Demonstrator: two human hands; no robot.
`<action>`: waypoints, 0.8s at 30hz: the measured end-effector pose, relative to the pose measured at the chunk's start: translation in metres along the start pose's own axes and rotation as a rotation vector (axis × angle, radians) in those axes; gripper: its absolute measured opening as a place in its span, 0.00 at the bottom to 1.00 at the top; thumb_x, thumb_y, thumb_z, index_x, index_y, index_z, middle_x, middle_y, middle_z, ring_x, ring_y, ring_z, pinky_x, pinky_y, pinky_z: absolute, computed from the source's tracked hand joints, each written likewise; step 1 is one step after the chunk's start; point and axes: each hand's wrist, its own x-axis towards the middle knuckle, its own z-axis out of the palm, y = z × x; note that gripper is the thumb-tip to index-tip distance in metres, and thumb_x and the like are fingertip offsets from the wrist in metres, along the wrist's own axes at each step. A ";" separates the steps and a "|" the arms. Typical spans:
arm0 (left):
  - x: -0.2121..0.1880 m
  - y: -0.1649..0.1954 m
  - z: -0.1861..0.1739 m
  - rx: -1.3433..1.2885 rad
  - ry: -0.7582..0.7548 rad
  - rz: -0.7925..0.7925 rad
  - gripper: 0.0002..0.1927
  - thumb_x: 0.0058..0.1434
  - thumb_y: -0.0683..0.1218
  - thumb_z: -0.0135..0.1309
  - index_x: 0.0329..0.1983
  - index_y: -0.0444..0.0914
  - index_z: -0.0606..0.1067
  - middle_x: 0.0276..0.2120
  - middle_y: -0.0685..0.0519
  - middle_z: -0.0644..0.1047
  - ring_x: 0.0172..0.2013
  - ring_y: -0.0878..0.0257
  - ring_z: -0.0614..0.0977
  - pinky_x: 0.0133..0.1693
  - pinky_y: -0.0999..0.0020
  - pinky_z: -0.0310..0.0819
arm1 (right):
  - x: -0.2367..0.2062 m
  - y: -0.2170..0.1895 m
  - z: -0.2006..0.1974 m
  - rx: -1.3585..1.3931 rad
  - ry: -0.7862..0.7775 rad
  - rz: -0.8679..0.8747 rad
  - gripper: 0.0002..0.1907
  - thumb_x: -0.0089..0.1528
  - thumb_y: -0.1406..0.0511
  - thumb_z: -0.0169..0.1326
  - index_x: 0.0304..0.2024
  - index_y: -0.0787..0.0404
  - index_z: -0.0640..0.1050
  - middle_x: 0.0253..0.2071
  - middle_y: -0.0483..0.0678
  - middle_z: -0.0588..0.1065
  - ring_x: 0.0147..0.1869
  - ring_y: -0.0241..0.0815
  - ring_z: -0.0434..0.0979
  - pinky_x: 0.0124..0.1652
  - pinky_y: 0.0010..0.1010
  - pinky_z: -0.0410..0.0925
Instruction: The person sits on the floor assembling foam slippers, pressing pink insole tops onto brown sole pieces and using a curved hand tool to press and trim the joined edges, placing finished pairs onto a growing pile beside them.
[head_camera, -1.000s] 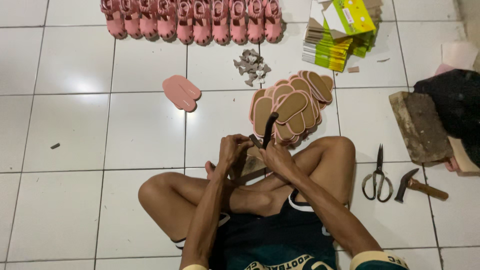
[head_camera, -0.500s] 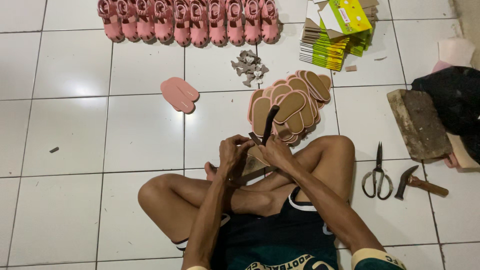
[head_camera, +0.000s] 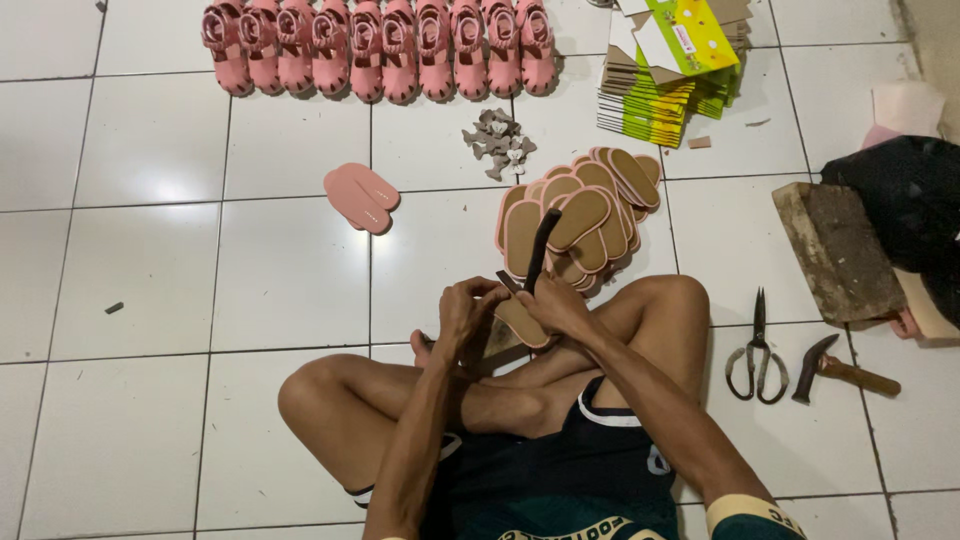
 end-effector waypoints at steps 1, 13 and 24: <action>-0.001 0.003 0.000 0.014 -0.011 -0.018 0.15 0.55 0.53 0.66 0.40 0.39 0.85 0.30 0.47 0.85 0.30 0.58 0.86 0.35 0.64 0.77 | 0.000 0.000 0.001 -0.040 0.003 0.001 0.27 0.61 0.57 0.57 0.48 0.78 0.74 0.49 0.78 0.72 0.50 0.74 0.76 0.48 0.56 0.70; 0.006 -0.019 0.004 -0.119 0.049 0.184 0.24 0.55 0.51 0.64 0.52 0.35 0.78 0.34 0.47 0.85 0.33 0.58 0.87 0.35 0.64 0.80 | -0.013 0.008 -0.004 0.015 0.001 -0.126 0.27 0.61 0.58 0.55 0.51 0.77 0.75 0.45 0.77 0.75 0.50 0.76 0.77 0.45 0.58 0.71; 0.001 -0.008 0.000 0.017 -0.048 -0.034 0.15 0.56 0.55 0.64 0.40 0.40 0.86 0.29 0.49 0.85 0.27 0.58 0.85 0.33 0.63 0.78 | 0.004 0.004 -0.005 -0.174 -0.204 0.105 0.25 0.64 0.54 0.54 0.48 0.72 0.76 0.42 0.71 0.77 0.48 0.69 0.79 0.49 0.55 0.71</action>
